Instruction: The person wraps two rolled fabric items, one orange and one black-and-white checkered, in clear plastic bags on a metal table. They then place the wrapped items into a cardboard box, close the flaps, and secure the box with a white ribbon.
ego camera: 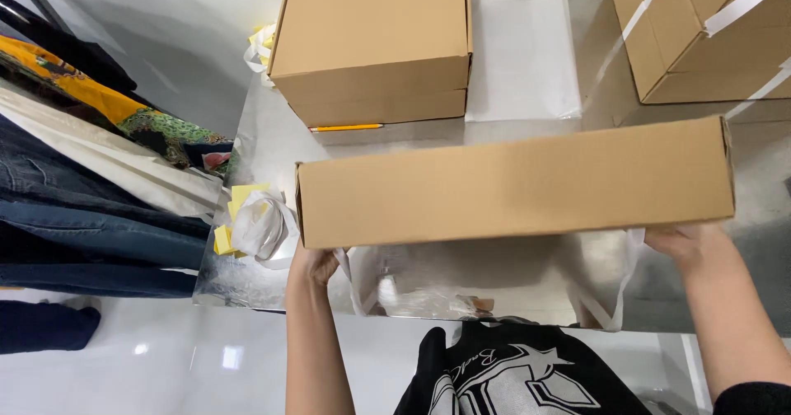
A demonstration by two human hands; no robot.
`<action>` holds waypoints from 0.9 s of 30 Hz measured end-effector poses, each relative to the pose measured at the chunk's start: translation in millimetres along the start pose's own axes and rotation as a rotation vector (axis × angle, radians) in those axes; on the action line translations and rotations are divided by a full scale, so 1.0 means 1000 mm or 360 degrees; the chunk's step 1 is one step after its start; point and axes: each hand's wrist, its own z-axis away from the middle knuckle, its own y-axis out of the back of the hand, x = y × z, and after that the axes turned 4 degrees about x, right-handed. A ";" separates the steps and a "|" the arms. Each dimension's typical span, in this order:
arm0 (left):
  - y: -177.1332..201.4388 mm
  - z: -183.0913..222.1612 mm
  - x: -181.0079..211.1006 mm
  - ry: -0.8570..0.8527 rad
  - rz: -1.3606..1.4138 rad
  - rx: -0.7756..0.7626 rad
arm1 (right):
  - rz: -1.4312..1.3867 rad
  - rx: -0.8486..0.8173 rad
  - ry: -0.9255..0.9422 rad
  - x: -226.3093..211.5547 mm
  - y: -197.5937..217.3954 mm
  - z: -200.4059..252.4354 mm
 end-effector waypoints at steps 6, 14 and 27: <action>0.004 -0.049 0.000 0.0225 0.0489 0.0134 | -0.0069 0.0354 -0.0095 -0.037 -0.100 0.034; 0.019 -0.076 -0.011 0.0323 0.0863 -0.0303 | -0.0215 0.0582 -0.0204 -0.029 -0.093 0.025; -0.014 -0.023 -0.004 0.0314 0.0648 -0.0004 | -0.0501 0.0457 0.0043 0.007 -0.130 0.087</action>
